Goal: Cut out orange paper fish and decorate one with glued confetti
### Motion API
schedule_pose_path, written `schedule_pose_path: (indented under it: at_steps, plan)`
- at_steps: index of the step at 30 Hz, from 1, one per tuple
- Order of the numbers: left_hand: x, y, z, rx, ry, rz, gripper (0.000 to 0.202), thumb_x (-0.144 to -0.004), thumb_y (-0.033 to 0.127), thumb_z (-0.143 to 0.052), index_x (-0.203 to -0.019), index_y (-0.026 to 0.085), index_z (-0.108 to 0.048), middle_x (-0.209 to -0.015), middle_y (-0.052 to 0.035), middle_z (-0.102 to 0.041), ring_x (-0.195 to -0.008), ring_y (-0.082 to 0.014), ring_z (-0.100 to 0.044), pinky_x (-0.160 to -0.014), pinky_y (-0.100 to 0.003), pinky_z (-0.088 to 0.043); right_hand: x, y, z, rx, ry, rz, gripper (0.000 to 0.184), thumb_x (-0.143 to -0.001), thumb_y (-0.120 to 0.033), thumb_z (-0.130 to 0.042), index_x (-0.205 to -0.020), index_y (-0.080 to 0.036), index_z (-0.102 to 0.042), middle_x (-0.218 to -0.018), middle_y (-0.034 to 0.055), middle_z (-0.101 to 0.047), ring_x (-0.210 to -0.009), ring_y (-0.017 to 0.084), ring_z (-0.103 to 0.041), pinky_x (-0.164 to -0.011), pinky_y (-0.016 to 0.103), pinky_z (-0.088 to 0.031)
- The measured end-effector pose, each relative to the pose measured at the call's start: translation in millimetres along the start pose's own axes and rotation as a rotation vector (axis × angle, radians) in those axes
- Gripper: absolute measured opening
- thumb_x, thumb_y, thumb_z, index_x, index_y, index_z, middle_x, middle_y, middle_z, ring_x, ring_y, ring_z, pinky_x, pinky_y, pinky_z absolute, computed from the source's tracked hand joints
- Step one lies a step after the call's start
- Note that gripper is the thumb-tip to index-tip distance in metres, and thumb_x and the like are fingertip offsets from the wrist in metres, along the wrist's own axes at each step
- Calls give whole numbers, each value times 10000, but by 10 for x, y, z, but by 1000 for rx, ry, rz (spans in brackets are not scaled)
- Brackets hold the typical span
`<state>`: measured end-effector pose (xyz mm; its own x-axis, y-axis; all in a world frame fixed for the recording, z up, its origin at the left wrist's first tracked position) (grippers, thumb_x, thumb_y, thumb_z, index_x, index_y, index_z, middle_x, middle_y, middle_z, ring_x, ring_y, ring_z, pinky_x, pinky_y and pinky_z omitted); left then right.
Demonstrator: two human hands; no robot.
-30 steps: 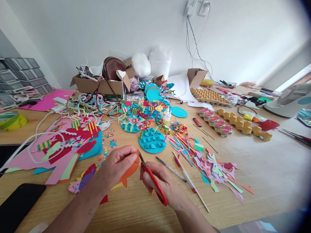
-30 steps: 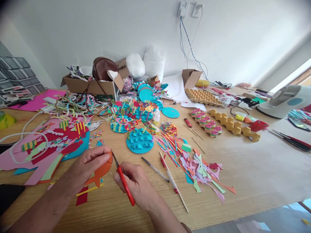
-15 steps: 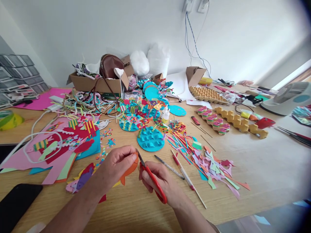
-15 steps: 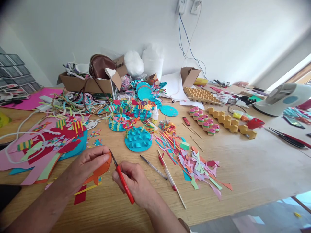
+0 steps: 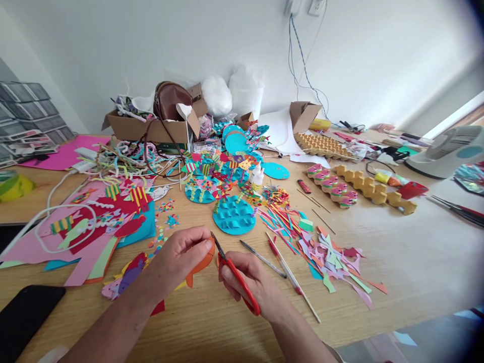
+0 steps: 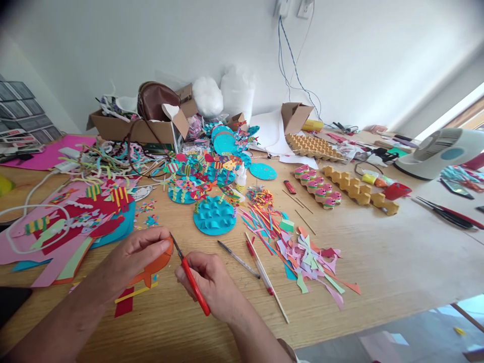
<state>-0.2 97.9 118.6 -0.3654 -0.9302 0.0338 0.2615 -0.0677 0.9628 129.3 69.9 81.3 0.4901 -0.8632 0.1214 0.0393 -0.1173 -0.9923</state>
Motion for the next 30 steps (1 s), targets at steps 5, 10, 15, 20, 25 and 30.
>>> schedule_pose_path:
  at_steps: [5,10,15,20,25,30]
  plan:
    - [5,-17,-4,-4,-53,5,255,-819,317,-423,-599,187,-415,-577,59,-331,-536,-97,-300,-487,-199,-263,9,35,14,8,-12,-18,371,-819,-455,-542,-596,-173,-449,-476,-66,-409,-412,53,-336,-388,173,-254]
    - [13,-32,-4,7,-110,47,243,-817,329,-415,-620,187,-411,-584,63,-326,-544,-94,-297,-486,-203,-253,25,27,26,48,-30,-21,372,-825,-441,-532,-587,-171,-439,-479,-64,-401,-427,56,-336,-396,175,-253]
    - [12,-25,11,-30,-138,57,247,-808,317,-411,-600,185,-395,-594,59,-327,-561,-95,-307,-500,-209,-262,46,-26,49,139,-27,-14,372,-823,-433,-537,-582,-175,-418,-501,-65,-360,-456,59,-319,-414,186,-227]
    - [16,-35,9,2,-196,96,253,-805,342,-420,-609,184,-401,-577,65,-305,-542,-90,-281,-485,-212,-241,59,-69,78,292,-21,18,378,-837,-419,-528,-576,-172,-412,-513,-65,-331,-483,65,-307,-437,196,-217]
    - [11,-57,6,67,-242,141,255,-788,364,-445,-615,178,-423,-571,66,-317,-529,-84,-284,-477,-209,-226,75,-99,98,398,-18,58,385,-847,-414,-518,-569,-169,-416,-519,-60,-359,-500,69,-324,-456,198,-236]
    - [16,-65,7,122,-272,178,242,-785,375,-465,-647,176,-460,-586,62,-360,-533,-85,-298,-485,-205,-238,68,-66,74,267,-123,-18,377,-854,-458,-471,-607,-175,-444,-513,-52,-410,-468,72,-360,-436,187,-273]
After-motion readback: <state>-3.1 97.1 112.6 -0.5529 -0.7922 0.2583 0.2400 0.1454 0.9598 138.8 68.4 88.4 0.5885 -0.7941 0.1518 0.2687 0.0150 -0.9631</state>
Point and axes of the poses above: each hand's wrist, its own x-axis away from the middle knuckle, its own z-axis out of the back of the hand, y = z × x, the point moved 5 cm from there along -x, towards the middle knuckle
